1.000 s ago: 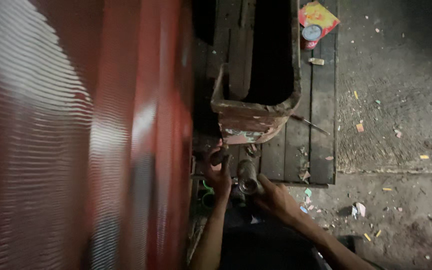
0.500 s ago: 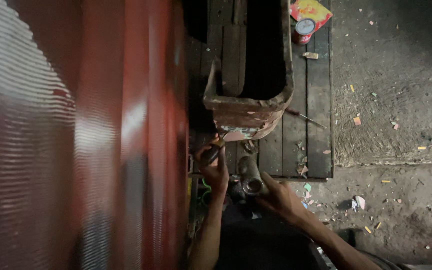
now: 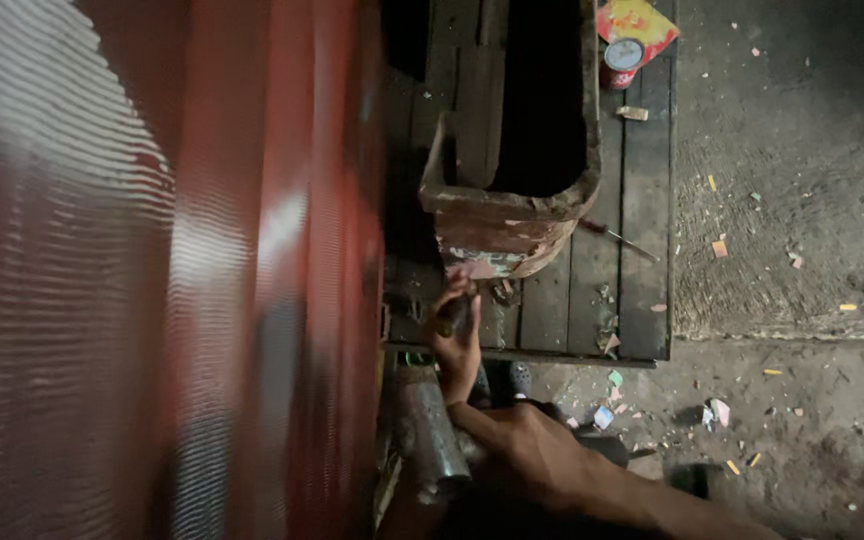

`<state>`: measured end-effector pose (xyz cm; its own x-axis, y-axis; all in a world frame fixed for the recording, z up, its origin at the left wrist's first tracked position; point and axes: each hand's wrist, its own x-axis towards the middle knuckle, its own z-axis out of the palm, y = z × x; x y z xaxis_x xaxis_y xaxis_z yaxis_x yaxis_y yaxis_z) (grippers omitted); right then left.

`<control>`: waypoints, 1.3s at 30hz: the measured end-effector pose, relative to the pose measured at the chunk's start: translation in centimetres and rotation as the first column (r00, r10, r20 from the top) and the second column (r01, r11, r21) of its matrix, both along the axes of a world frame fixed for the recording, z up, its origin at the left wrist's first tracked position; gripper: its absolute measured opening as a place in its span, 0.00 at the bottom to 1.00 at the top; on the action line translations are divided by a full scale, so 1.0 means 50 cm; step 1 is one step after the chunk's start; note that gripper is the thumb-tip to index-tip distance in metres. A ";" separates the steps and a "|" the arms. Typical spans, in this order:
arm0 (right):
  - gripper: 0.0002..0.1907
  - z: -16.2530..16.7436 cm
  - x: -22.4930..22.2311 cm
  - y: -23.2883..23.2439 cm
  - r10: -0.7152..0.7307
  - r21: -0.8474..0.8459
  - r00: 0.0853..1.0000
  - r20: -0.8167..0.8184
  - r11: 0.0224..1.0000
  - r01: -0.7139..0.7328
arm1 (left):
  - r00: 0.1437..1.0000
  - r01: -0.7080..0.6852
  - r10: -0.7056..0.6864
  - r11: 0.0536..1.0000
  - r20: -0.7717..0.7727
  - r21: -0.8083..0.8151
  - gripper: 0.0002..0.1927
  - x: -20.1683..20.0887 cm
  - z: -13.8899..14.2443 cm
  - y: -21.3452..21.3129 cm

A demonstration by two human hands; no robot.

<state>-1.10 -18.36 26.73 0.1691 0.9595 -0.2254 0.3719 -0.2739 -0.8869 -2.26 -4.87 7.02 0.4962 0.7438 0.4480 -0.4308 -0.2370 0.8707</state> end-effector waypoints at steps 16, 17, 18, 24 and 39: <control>0.20 -0.029 0.023 -0.033 -0.321 0.006 0.937 -0.138 0.946 0.324 | 0.986 0.147 -0.124 0.959 0.108 -0.242 0.13 0.017 -0.001 0.012; 0.20 -0.027 0.022 -0.036 -0.333 0.023 0.929 -0.162 0.940 0.341 | 0.995 0.086 -0.079 0.988 0.059 -0.125 0.14 0.017 -0.005 0.013; 0.21 -0.026 0.021 -0.038 -0.336 -0.003 0.932 -0.138 0.941 0.339 | 1.000 0.026 -0.026 1.000 0.014 -0.001 0.16 0.016 -0.010 0.014; 0.24 -0.051 0.020 -0.034 -0.324 -0.052 0.945 -0.051 0.946 0.321 | 0.996 0.069 -0.055 0.978 0.073 -0.197 0.19 0.030 -0.038 0.009; 0.31 -0.148 0.011 -0.022 -0.235 -0.014 0.958 0.165 0.970 0.241 | 0.970 0.153 -0.175 0.979 -0.169 -0.137 0.16 0.045 -0.022 0.031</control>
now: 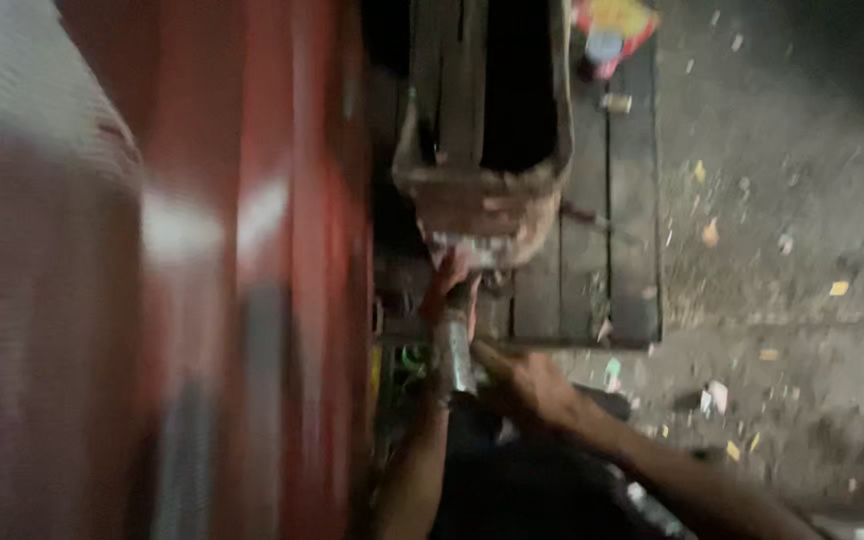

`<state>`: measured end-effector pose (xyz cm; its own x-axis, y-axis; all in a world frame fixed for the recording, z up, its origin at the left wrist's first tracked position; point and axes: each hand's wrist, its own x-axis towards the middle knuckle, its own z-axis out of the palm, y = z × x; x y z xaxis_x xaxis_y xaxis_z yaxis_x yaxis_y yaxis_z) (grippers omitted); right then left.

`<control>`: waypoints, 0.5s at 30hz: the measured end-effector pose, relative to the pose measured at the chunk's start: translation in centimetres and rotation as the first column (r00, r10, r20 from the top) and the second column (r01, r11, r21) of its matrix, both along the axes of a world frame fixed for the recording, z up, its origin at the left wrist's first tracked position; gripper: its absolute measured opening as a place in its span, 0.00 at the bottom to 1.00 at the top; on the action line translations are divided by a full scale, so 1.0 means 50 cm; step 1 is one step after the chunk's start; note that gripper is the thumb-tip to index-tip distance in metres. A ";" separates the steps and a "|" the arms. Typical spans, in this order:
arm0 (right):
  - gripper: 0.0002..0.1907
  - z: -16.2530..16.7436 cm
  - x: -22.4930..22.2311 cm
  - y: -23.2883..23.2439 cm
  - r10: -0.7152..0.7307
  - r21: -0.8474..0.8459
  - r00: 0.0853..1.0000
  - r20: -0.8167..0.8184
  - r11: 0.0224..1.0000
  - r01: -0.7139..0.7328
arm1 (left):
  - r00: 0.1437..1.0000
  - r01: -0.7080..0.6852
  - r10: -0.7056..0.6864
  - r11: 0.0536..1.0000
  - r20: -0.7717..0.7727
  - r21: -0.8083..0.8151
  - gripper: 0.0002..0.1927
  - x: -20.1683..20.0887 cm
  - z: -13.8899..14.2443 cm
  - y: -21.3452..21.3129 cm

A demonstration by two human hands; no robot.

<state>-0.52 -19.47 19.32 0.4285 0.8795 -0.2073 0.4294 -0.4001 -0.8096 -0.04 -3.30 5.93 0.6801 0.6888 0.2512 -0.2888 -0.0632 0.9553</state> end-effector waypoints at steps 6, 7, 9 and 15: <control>0.41 0.028 -0.036 -0.027 -0.077 -0.059 0.959 -0.272 0.996 0.063 | 0.954 0.053 0.068 0.919 0.291 -0.390 0.17 0.003 0.020 0.025; 0.37 0.044 -0.043 -0.032 -0.051 0.048 0.975 -0.216 0.997 0.062 | 0.976 -0.047 0.074 0.990 0.206 -0.134 0.17 -0.003 0.034 0.029; 0.28 0.079 -0.055 -0.041 -0.032 0.246 0.995 -0.091 0.968 0.053 | 0.989 -0.150 0.140 0.906 0.054 0.397 0.16 -0.016 0.060 0.020; 0.14 0.151 -0.061 -0.062 0.225 0.532 0.974 0.038 0.820 -0.211 | 0.982 -0.177 0.135 0.893 0.130 0.414 0.17 -0.016 0.066 0.002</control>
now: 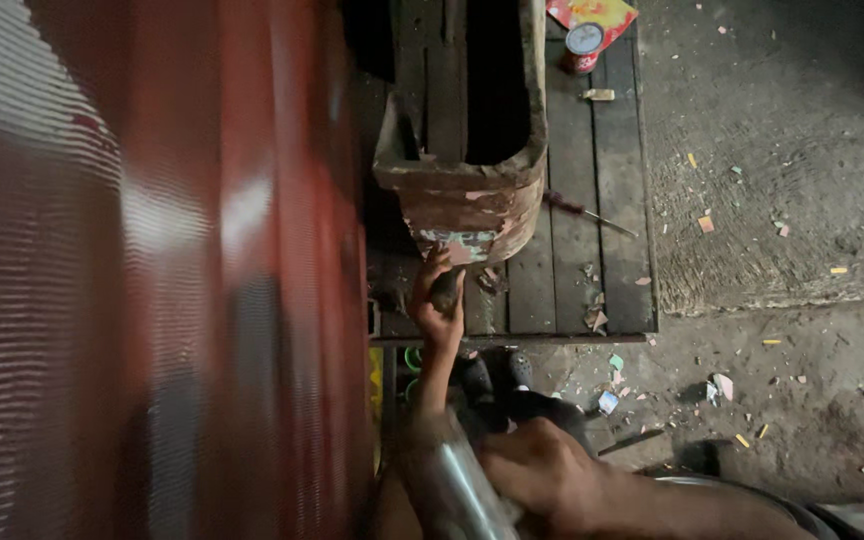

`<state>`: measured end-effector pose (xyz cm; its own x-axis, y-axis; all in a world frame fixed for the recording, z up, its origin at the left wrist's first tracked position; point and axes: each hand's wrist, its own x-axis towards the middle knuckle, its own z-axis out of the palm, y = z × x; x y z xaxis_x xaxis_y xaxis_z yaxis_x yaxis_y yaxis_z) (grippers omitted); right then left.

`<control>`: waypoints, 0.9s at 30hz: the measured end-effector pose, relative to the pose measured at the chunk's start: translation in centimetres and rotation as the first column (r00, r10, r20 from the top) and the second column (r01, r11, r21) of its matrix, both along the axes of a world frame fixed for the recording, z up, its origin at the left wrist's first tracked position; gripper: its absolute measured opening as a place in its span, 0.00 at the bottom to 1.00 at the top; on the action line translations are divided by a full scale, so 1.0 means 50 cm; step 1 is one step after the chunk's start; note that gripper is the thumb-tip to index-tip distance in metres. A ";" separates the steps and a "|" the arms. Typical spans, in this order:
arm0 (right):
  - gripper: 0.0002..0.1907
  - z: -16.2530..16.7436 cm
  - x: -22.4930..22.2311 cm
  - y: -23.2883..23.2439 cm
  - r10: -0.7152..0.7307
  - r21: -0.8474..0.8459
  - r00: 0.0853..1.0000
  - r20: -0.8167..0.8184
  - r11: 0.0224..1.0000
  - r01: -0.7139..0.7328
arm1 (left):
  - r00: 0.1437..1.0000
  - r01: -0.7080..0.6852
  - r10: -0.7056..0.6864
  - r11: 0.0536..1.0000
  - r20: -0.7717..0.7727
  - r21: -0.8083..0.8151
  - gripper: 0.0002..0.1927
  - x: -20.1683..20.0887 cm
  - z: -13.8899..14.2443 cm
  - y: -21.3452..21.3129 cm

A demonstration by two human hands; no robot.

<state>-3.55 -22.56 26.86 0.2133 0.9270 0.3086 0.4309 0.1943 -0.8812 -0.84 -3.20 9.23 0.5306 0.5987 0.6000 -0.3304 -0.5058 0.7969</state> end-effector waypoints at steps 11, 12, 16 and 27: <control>0.19 -0.185 0.043 -0.042 -0.479 -0.695 0.871 -0.109 0.663 0.277 | 0.989 -0.025 0.012 0.996 -0.146 -0.091 0.14 -0.025 -0.064 0.008; 0.24 -0.182 0.032 -0.064 -0.484 -0.663 0.865 -0.129 0.691 0.288 | 0.987 -0.041 0.022 0.993 -0.160 -0.115 0.14 -0.039 -0.061 0.003; 0.32 -0.163 0.029 -0.072 -0.468 -0.539 0.880 -0.085 0.764 0.355 | 0.971 -0.159 0.135 0.981 -0.198 -0.112 0.15 -0.086 -0.041 -0.001; 0.31 -0.097 0.049 -0.076 -0.469 -0.586 0.865 -0.176 0.756 0.291 | 0.960 -0.268 0.239 0.937 -0.148 -0.226 0.17 -0.051 0.046 0.000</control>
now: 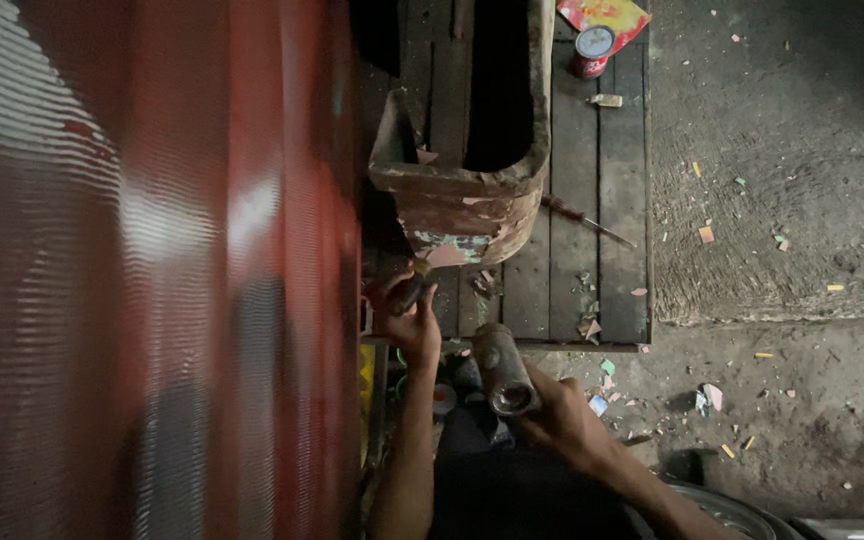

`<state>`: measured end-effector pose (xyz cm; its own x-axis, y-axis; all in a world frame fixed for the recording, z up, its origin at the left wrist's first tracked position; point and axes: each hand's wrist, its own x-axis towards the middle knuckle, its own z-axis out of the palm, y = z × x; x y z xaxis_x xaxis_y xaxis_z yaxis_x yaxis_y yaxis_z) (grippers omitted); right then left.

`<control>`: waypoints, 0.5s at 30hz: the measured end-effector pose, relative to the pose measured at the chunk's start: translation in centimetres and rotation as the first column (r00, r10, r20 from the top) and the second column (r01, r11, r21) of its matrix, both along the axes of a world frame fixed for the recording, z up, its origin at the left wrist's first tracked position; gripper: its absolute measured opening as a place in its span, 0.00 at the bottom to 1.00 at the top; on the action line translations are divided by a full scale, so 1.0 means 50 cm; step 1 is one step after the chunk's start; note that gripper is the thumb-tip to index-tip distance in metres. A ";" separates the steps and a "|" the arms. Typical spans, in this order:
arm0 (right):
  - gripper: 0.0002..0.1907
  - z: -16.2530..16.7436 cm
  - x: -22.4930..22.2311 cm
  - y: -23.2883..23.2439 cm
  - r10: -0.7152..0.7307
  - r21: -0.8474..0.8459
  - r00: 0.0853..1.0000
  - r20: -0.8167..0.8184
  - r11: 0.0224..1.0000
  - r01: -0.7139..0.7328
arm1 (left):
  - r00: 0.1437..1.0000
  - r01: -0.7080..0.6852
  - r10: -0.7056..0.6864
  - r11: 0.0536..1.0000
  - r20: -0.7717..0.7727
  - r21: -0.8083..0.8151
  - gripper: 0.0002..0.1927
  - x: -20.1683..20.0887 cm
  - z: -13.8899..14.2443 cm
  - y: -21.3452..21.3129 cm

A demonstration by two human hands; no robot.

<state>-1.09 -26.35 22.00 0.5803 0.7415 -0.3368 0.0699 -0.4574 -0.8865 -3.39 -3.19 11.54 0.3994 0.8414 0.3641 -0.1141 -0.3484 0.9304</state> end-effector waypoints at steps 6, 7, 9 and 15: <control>0.34 0.002 0.010 0.005 0.013 0.003 1.000 0.028 1.000 -0.013 | 0.995 -0.020 0.043 0.969 -0.089 0.245 0.17 0.010 0.000 0.006; 0.33 -0.002 0.012 0.007 0.011 0.014 1.000 0.003 1.000 -0.011 | 0.996 0.003 0.019 0.973 -0.092 0.230 0.18 0.011 -0.004 0.007; 0.31 -0.008 0.016 0.011 0.019 0.079 1.000 0.024 0.997 -0.021 | 0.995 0.053 -0.035 0.978 -0.091 0.200 0.19 0.013 -0.012 0.009; 0.33 -0.011 0.017 0.020 0.047 -0.043 0.999 -0.014 0.998 -0.048 | 0.994 0.000 0.020 0.983 -0.106 0.184 0.21 0.008 -0.040 0.009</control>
